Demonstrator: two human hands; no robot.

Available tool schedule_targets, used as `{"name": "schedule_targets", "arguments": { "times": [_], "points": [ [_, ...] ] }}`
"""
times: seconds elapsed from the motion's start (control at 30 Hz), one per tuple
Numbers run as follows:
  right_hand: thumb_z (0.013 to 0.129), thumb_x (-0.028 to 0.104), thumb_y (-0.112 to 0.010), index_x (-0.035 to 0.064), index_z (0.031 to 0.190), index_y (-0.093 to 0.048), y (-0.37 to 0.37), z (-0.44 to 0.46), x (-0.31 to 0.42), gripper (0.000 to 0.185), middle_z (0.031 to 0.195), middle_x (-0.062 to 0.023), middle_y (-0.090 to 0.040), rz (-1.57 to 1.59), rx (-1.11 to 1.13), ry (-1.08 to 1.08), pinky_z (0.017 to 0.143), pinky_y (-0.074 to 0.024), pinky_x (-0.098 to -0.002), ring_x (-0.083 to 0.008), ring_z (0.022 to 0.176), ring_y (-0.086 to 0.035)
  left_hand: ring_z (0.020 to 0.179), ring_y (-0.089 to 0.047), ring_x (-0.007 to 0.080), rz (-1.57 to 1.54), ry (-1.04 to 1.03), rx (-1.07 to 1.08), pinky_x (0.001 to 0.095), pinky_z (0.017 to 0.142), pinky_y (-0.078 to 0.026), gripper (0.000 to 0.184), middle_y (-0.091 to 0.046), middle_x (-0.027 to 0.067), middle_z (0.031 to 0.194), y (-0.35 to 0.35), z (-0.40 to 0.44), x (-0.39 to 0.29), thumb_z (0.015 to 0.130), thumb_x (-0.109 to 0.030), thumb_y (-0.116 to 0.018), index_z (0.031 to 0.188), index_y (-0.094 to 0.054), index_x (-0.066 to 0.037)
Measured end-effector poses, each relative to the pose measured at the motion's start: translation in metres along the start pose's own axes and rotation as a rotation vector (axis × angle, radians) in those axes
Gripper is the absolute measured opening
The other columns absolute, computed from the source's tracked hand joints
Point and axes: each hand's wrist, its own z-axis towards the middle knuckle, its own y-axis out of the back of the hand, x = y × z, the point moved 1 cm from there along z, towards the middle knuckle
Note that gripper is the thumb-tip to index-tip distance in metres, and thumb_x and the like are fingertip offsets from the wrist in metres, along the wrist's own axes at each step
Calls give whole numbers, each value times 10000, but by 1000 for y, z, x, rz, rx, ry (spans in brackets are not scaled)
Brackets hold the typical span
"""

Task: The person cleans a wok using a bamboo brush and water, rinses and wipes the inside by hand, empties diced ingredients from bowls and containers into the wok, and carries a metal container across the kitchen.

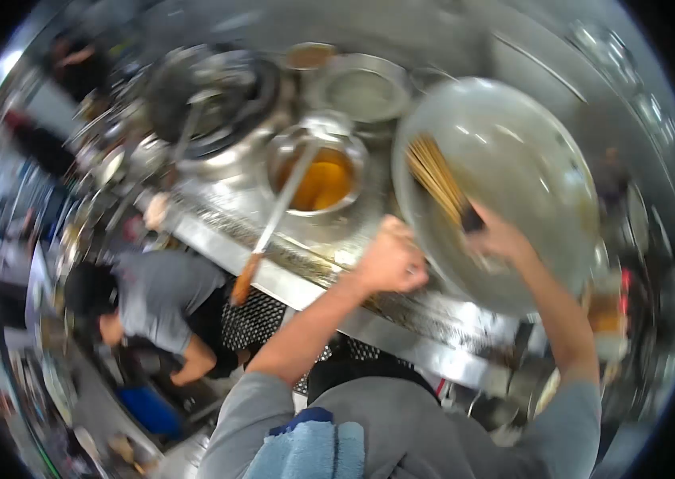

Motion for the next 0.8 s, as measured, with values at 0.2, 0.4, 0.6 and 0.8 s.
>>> {"name": "schedule_targets", "arguments": {
  "times": [0.2, 0.4, 0.6, 0.8],
  "points": [
    [630, 13, -704, 21, 1519, -325, 70, 86, -141, 967, 1356, -142, -545, -99, 48, 381, 1025, -438, -336, -279, 1195, -544, 569, -544, 326, -90, -154, -466, 469, 626, -353, 224, -530, 66, 546, -24, 1, 2, 527, -313, -678, 456, -524, -167],
    [721, 118, -731, 12, 1503, -347, 70, 132, -102, 877, 1368, -161, -525, -81, -120, 216, 1012, -453, -351, -303, 1201, -538, 499, -537, 289, 117, -91, -199, 452, 623, -312, 213, -483, 27, 442, -38, -8, 20, 519, -337, -655, 422, -556, -176],
    [769, 169, -727, 17, 1492, -366, 98, 160, -143, 822, 1377, -167, -515, -226, -170, 289, 990, -470, -356, -299, 1200, -540, 467, -520, 316, 145, -113, -277, 460, 621, -327, 233, -437, 34, 394, -56, -1, 24, 518, -354, -657, 395, -549, -188],
    [921, 269, -637, 6, 1466, -397, 60, 118, -68, 651, 1177, -127, -663, 353, 93, -59, 908, -524, -355, -217, 1036, -652, 557, -568, 347, -119, -106, -425, 486, 559, -402, 209, -565, 88, 541, -19, -3, 1, 513, -323, -710, 516, -598, -145]
  ]
}}
